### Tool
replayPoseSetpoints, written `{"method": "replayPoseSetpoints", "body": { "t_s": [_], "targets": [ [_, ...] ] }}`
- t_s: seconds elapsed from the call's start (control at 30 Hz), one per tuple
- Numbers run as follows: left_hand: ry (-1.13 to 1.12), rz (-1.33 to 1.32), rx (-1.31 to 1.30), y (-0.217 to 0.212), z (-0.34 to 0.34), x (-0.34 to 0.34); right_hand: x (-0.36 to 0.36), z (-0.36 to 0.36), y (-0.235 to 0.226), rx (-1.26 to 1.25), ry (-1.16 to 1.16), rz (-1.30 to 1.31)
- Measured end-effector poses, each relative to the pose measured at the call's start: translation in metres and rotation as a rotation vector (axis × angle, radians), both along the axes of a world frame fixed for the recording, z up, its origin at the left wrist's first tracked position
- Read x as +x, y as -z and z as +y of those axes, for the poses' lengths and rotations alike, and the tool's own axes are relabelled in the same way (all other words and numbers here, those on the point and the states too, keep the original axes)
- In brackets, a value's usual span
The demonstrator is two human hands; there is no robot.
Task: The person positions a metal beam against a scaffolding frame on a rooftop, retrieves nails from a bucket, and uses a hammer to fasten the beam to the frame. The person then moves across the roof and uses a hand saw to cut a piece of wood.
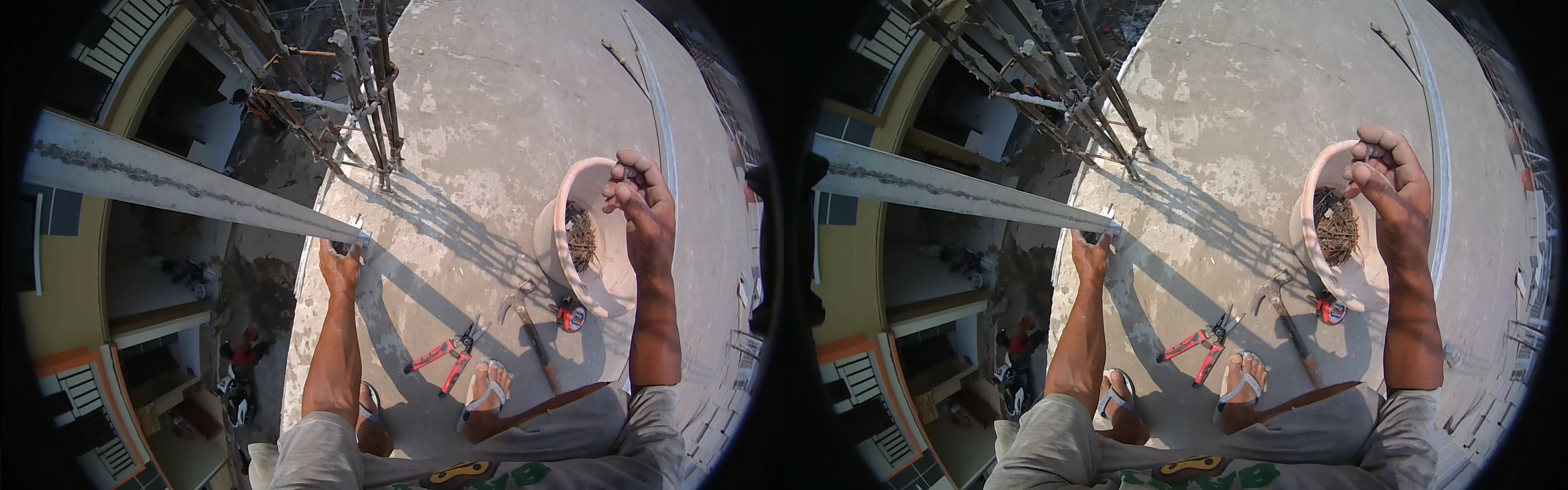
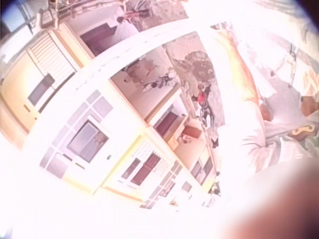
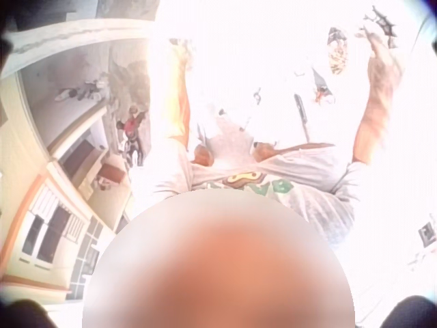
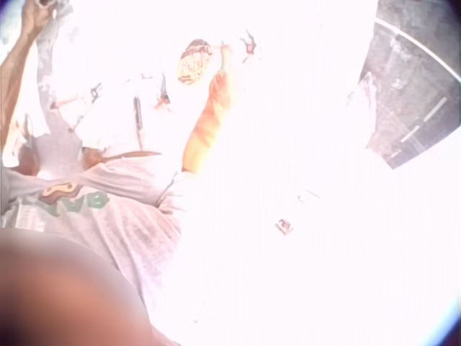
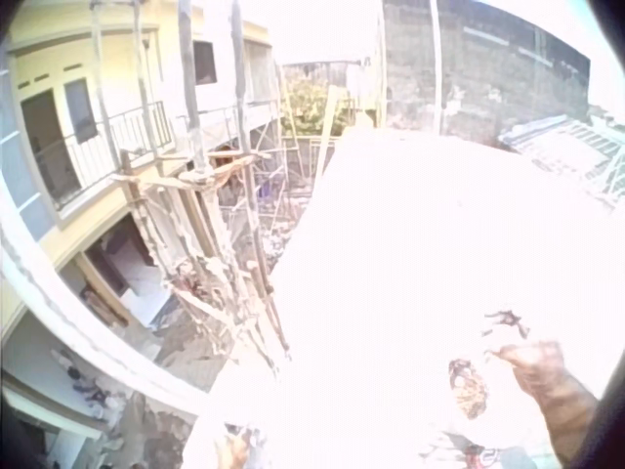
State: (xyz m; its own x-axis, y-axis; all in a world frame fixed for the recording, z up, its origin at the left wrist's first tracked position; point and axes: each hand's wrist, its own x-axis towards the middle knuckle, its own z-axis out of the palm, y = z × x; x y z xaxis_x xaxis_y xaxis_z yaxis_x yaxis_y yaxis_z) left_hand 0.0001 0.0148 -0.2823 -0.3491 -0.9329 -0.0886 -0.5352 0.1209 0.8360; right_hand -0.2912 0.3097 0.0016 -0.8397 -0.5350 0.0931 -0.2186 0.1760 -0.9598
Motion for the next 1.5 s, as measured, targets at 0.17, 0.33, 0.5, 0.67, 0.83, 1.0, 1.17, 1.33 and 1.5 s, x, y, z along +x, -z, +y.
{"method": "replayPoseSetpoints", "body": {
  "t_s": [0.17, 0.33, 0.5, 0.67, 0.83, 1.0, 1.17, 1.33, 1.5],
  "targets": [
    [0.024, 0.004, 0.006, 0.005, -0.003, 0.000, 0.050, -0.053, 0.032, 0.224, -0.467, -0.208],
    [0.044, 0.037, -0.021, 0.009, -0.003, 0.000, 0.088, -0.120, 0.130, 0.485, -0.585, -0.358],
    [0.005, -0.025, -0.089, 0.008, 0.001, -0.003, 0.130, -0.171, 0.205, 0.262, -0.537, -0.608],
    [0.004, -0.033, -0.140, 0.004, 0.004, -0.004, 0.154, -0.202, 0.241, 0.140, -0.419, -0.722],
    [0.001, -0.004, -0.130, 0.008, 0.006, -0.004, 0.159, -0.219, 0.255, 0.133, -0.363, -0.758],
    [-0.010, -0.033, -0.163, 0.011, 0.007, -0.005, 0.158, -0.225, 0.263, 0.145, -0.368, -0.753],
    [0.003, 0.005, -0.063, 0.006, 0.006, -0.006, 0.156, -0.228, 0.264, 0.150, -0.386, -0.727],
    [0.013, -0.061, -0.132, 0.003, 0.003, -0.006, 0.156, -0.227, 0.259, 0.293, -0.402, -0.543],
    [0.034, -0.091, -0.099, 0.001, 0.004, -0.003, 0.156, -0.225, 0.256, 0.346, -0.378, -0.157]
  ]
}}
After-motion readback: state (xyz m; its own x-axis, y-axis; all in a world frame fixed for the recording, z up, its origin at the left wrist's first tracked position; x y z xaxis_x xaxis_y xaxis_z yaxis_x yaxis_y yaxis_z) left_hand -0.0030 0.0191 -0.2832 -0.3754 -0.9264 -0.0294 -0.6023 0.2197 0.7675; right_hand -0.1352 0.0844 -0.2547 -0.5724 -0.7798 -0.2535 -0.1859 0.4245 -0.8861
